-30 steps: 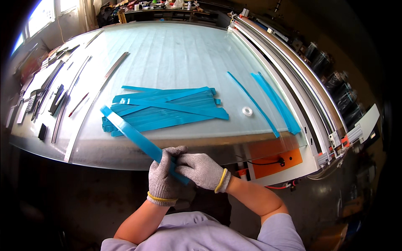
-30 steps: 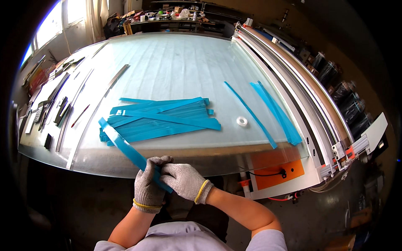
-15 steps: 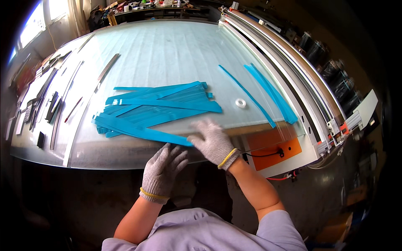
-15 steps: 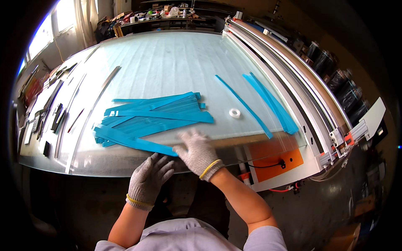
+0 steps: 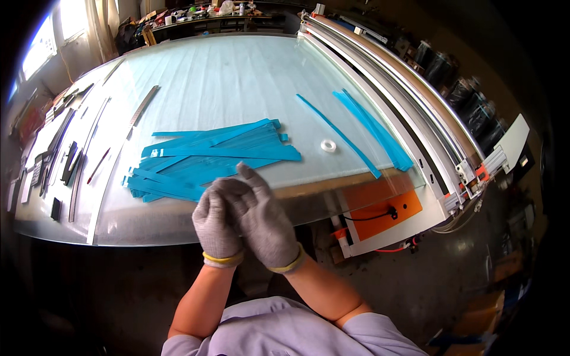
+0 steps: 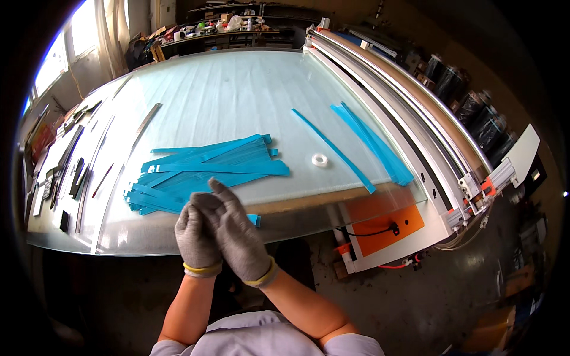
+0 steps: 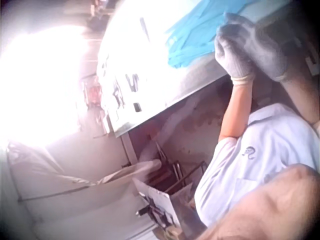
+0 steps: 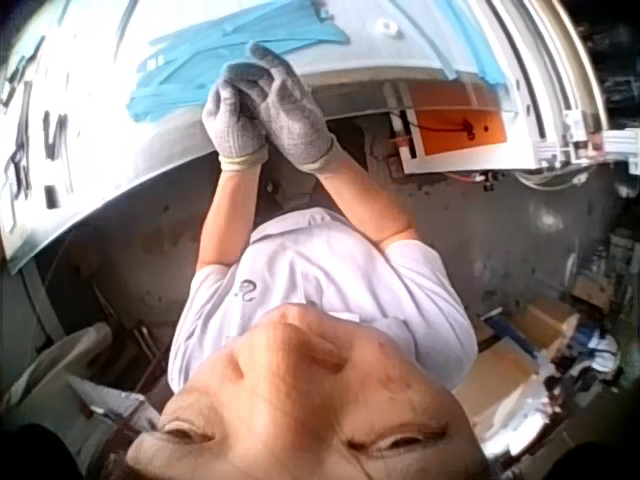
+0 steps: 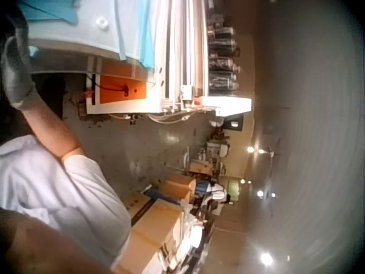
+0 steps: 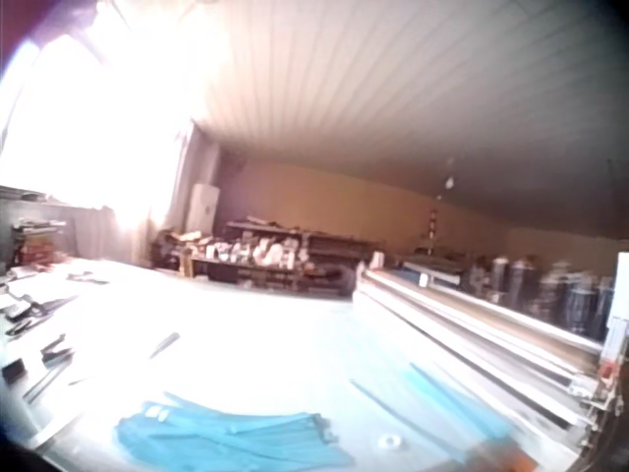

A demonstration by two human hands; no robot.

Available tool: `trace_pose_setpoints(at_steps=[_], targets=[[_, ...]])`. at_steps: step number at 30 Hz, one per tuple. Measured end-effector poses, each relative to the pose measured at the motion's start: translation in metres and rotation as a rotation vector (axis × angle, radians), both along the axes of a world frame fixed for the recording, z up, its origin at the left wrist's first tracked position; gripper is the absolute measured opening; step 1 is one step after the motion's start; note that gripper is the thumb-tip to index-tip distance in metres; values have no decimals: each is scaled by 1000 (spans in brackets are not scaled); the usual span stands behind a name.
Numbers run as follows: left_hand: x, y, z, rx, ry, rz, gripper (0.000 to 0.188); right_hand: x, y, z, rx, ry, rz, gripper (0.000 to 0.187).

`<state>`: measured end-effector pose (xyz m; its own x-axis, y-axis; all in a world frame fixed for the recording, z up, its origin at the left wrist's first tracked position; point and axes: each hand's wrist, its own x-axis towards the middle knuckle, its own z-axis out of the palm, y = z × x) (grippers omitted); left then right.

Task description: The person picks up blue plastic strips and white rods from the floor and table, measures the strips with a ruler, and then inserts the white rods into the blue strips. The person repeats this process for multiple strips, stacking the assembled pieces on the table.

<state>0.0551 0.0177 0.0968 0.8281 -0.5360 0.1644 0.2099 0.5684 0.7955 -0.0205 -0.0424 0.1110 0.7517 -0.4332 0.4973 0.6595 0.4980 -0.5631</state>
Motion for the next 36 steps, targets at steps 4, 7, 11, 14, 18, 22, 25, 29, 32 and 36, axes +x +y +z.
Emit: trace_pose_setpoints(at_steps=[4, 7, 11, 14, 18, 22, 25, 29, 32, 36], targets=[[29, 8, -10, -157, 259, -262, 28, -12, 10, 3, -727, 278, -225, 95], [53, 9, -30, -161, 197, -194, 35, -19, 21, 9, -1015, 260, -315, 93], [8, 15, 15, -82, -76, -23, 25, -35, 16, 2, -87, -14, 40, 82], [-10, 24, 33, 207, -194, -160, 18, -38, 2, 2, -126, -31, -17, 88], [1, 33, 19, 67, -119, -21, 13, -37, 17, 11, -150, 31, 79, 91], [14, 33, 23, -28, -175, 94, 16, -37, 16, 0, -210, 83, 79, 75], [4, 30, 30, 42, -320, 45, 15, -33, 10, 1, -108, 124, 72, 69], [3, 37, 21, -11, -295, 9, 21, -35, 17, 9, -110, 177, 162, 71], [12, 39, 23, -69, -201, 47, 31, -33, 21, 7, -103, 176, 184, 67], [28, 36, 30, -175, -157, 48, 32, -41, 24, 13, -355, 356, 79, 55]])
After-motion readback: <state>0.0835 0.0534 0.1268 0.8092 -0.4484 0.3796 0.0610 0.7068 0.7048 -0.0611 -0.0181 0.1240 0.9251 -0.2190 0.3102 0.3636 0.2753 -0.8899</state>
